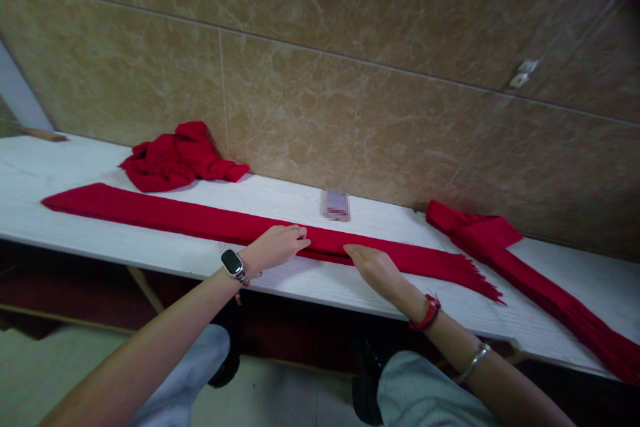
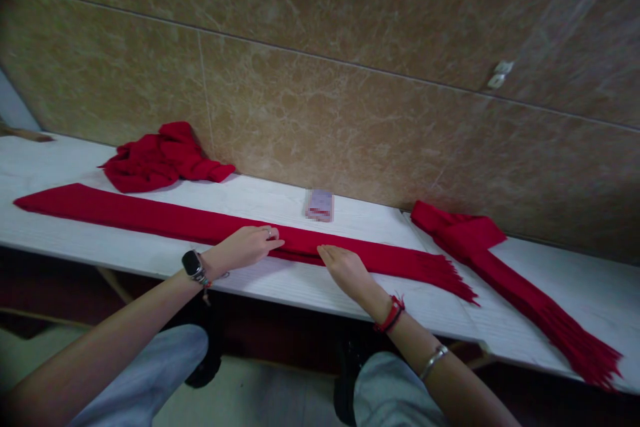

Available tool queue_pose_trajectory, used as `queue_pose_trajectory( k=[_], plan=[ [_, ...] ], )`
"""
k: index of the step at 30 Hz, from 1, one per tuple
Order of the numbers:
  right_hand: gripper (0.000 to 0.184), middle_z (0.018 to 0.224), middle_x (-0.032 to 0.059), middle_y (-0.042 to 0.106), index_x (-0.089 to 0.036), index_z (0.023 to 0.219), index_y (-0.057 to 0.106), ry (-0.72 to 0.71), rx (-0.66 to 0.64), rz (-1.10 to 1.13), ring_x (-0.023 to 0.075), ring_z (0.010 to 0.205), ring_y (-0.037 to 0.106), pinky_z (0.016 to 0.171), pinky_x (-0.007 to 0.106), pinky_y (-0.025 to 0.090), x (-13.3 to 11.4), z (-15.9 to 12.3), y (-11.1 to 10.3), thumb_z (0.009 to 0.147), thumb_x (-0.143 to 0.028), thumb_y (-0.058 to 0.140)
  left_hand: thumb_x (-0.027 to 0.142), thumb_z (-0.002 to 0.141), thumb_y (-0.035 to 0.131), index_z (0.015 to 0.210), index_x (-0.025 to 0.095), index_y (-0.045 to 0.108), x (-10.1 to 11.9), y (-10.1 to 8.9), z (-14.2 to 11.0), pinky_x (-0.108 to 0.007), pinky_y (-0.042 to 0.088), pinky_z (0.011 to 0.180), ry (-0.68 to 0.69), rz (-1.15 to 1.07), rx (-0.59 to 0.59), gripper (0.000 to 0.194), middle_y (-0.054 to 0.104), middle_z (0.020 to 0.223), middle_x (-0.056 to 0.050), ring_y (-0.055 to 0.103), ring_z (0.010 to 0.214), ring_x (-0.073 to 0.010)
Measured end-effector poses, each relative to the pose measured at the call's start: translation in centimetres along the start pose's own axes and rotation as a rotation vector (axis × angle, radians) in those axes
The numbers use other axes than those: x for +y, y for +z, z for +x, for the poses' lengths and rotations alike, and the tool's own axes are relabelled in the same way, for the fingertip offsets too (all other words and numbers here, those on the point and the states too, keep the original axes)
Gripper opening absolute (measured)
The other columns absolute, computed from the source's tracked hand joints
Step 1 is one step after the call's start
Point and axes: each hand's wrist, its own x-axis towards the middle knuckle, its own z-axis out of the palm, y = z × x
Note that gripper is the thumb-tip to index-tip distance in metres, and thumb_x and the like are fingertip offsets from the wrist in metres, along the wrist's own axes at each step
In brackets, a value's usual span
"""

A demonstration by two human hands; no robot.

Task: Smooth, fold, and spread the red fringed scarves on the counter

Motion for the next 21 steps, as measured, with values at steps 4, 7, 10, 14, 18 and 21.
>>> queue_pose_trajectory(
  k=[4,7,10,14,18,21],
  plan=[
    [0.037,0.11,0.0154,0.062,-0.006,0.112,0.057,-0.088,0.007,0.013,0.0208,0.102,0.059,0.088,0.032,0.048,0.3,-0.7,0.2,0.082,-0.001,0.037,0.01,0.086,0.04,0.119,0.023,0.051,-0.2,0.7,-0.3,-0.026,0.043,0.077,0.006,-0.022,-0.017,0.038,0.055,0.104,-0.007,0.054,0.095,-0.0175],
    [0.036,0.112,0.0161,0.061,-0.004,0.113,0.057,-0.11,0.009,0.032,0.0215,0.104,0.057,0.09,0.033,0.047,0.3,-1.0,0.3,0.082,-0.002,0.038,0.009,0.085,0.039,0.123,0.025,0.048,-0.1,0.8,-0.3,-0.027,0.041,0.082,-0.001,-0.041,-0.04,0.043,0.055,0.108,-0.007,0.054,0.097,-0.017],
    [0.035,0.112,0.0153,0.061,-0.007,0.112,0.058,-0.081,0.017,0.088,0.0209,0.104,0.057,0.091,0.034,0.047,0.3,-0.9,0.2,0.084,-0.006,0.038,0.013,0.085,0.04,0.123,0.024,0.049,0.1,0.3,-0.2,-0.03,0.035,0.093,0.019,-0.08,-0.053,0.04,0.052,0.12,-0.007,0.048,0.11,-0.0184],
    [0.035,0.12,0.0149,0.056,-0.01,0.117,0.056,0.01,0.039,0.162,0.0217,0.115,0.049,0.099,0.037,0.04,0.1,0.1,-0.6,0.088,-0.017,0.038,0.027,0.091,0.033,0.132,0.026,0.038,0.7,0.3,0.0,-0.041,0.017,0.105,-0.021,-0.198,-0.1,0.041,0.032,0.142,-0.003,0.023,0.131,-0.0197],
    [0.048,0.137,0.0167,0.036,-0.01,0.132,0.038,0.098,-0.028,0.202,0.0256,0.129,0.028,0.104,0.047,0.029,-0.6,1.4,-1.0,0.089,-0.03,0.038,0.041,0.092,0.028,0.137,0.028,0.027,1.0,0.8,0.1,-0.051,0.011,0.104,-0.073,-0.296,-0.216,0.047,0.023,0.145,-0.004,0.014,0.134,-0.0243],
    [0.053,0.141,0.0162,0.029,-0.013,0.137,0.03,0.06,-0.182,0.257,0.0263,0.131,0.022,0.102,0.051,0.028,-1.2,1.6,-0.7,0.09,-0.037,0.034,0.044,0.092,0.027,0.137,0.03,0.026,1.0,0.8,0.1,-0.052,0.011,0.104,-0.071,-0.329,-0.255,0.048,0.02,0.146,-0.003,0.013,0.134,-0.0249]
  ],
)
